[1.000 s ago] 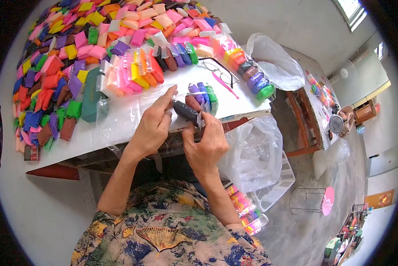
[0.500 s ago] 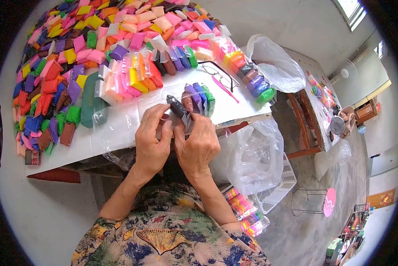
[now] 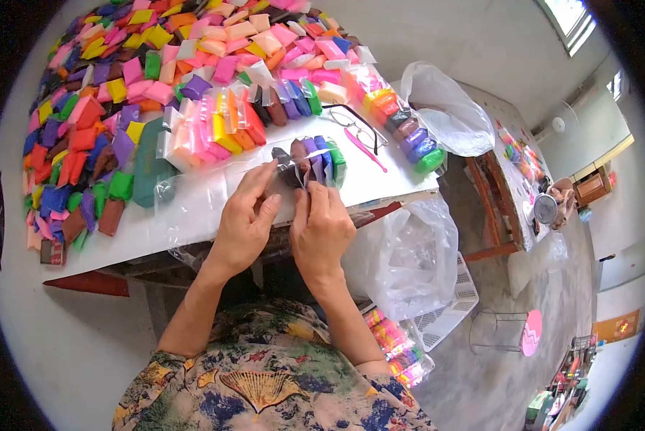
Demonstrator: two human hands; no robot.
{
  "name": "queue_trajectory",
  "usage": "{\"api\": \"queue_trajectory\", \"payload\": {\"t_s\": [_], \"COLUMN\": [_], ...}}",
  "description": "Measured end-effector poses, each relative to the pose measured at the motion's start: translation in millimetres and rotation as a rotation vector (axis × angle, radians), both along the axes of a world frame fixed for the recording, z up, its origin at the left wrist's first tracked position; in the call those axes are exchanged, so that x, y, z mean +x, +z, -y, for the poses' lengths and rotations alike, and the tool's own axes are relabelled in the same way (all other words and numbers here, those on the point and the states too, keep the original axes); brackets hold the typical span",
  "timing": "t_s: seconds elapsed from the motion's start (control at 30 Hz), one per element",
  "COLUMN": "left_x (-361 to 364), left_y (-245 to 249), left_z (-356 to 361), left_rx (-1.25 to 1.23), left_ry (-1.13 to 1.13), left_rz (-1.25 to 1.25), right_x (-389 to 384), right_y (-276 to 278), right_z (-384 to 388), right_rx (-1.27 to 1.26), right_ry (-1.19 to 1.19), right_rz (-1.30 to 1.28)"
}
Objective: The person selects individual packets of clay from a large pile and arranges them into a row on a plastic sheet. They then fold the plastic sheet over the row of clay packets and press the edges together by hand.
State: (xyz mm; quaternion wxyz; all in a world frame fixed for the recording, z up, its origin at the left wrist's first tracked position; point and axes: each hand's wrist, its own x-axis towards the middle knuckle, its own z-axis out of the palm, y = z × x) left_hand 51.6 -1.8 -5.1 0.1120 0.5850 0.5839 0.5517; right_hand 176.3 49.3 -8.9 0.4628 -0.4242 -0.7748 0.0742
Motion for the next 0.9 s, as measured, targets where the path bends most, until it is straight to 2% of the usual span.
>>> {"api": "queue_trajectory", "payload": {"t_s": [0.1,0.17,0.37,0.53,0.63,0.67,0.77,0.8,0.9], "left_x": [3.9,6.9,10.1,12.8,13.0,12.7,10.8,10.2,11.0], "left_y": [9.2,7.1,13.9,8.1,-1.9,-2.0,4.0,2.8,-2.7], "left_z": [5.3,4.4,4.4,1.3,-0.6,-1.3,-3.0,-4.2,-5.0], "left_rx": [-0.136,-0.129,-0.162,-0.077,0.029,0.013,0.000,0.021,0.045], "left_ry": [-0.030,0.003,0.011,0.039,0.038,0.027,-0.006,-0.012,-0.025], "left_rz": [0.180,0.134,0.114,0.067,0.068,0.072,-0.010,-0.026,-0.051], "right_x": [3.4,8.4,21.3,0.5,-25.7,-36.1,-64.6,-73.0,-92.1], "right_y": [3.9,13.5,41.7,82.8,93.7,96.8,95.4,100.3,92.3], "right_z": [5.5,11.7,-5.7,-18.1,-37.1,-41.1,-52.3,-51.8,-63.9], "right_rx": [-0.035,-0.074,0.060,0.023,-0.064,-0.123,-0.025,-0.076,-0.118], "right_ry": [-0.007,0.024,-0.020,0.200,0.321,0.298,0.238,0.225,0.198], "right_rz": [0.028,-0.002,-0.028,-0.133,-0.071,0.012,0.295,0.407,0.465]}}
